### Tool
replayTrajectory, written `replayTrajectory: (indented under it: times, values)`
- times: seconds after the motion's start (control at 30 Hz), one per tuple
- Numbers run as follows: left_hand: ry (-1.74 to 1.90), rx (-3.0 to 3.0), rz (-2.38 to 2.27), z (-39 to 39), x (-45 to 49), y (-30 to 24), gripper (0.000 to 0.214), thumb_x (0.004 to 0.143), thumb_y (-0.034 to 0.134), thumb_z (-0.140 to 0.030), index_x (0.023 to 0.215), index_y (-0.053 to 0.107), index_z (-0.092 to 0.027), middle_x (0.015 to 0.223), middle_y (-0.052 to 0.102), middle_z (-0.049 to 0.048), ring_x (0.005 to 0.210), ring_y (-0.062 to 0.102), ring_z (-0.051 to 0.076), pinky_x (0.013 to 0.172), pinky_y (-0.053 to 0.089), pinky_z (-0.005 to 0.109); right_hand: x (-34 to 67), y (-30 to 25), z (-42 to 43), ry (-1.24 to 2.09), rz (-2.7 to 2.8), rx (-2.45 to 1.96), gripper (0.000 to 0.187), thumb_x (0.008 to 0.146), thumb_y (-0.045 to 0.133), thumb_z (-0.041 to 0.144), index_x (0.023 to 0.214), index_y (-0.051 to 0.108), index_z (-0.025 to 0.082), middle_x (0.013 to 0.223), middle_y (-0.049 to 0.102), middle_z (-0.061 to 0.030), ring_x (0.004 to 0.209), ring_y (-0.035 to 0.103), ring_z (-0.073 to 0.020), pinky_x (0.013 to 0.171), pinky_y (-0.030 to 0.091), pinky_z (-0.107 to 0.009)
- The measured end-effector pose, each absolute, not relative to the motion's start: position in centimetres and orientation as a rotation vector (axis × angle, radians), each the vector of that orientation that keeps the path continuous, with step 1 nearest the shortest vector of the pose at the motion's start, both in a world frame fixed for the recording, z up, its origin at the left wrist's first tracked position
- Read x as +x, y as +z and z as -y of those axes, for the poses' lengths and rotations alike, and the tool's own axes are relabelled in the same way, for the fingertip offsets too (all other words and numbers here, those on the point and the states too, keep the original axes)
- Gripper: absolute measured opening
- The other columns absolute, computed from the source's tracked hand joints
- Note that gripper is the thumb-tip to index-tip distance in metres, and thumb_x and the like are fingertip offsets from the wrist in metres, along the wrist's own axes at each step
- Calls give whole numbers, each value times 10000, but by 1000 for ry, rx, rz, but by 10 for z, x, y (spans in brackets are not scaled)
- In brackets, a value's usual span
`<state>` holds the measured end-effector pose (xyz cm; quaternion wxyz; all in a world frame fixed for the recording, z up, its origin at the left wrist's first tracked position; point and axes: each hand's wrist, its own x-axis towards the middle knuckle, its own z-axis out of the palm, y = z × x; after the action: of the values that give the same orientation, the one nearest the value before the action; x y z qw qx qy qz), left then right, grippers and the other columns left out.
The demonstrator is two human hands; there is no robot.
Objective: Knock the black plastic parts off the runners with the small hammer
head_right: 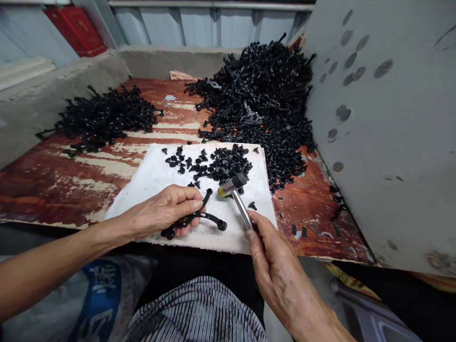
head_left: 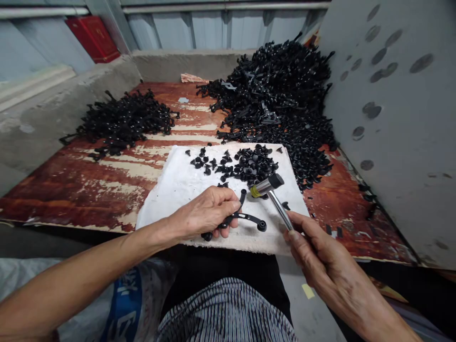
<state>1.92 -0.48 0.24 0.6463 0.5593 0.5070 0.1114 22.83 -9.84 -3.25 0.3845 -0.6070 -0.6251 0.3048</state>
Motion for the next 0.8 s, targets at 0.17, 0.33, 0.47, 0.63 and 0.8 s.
replayTrajectory:
  times: [0.17,0.33,0.47,0.63,0.8]
  values:
    - [245,1335,-1118,4,14,0,213,891,539,-322,747,523,-166,616,582,-43,407,477,41,386,352,159,227,-32,110,1038,1527,-1531,279,948,532,410,1140,657,251,524,406,57,373,376,-114,282,331,-197]
    - [227,1353,-1123,2,9,0,224,850,588,-353,746,532,-163,601,572,-47,393,436,30,370,305,149,228,-36,120,1240,1131,-1508,318,919,589,498,1131,633,265,598,526,42,420,461,-101,327,421,-181]
    - [169,1373,-1084,-2,11,-1,210,858,574,-344,757,541,-163,617,568,-47,381,420,24,346,248,145,225,-40,115,1234,902,-1406,351,813,709,533,1018,643,255,658,561,35,406,436,-83,291,428,-183]
    - [153,1416,-1035,-8,15,-4,194,865,561,-329,778,560,-157,620,565,-40,400,424,29,361,251,156,222,-47,113,1286,812,-1393,443,767,741,566,1063,636,254,714,570,22,442,448,-89,280,434,-185]
    - [155,1436,-1034,-9,20,-5,190,869,556,-319,777,575,-153,605,554,-40,416,424,34,383,279,163,222,-50,115,1270,883,-1404,388,832,679,542,1092,633,258,716,563,25,439,445,-86,298,449,-186]
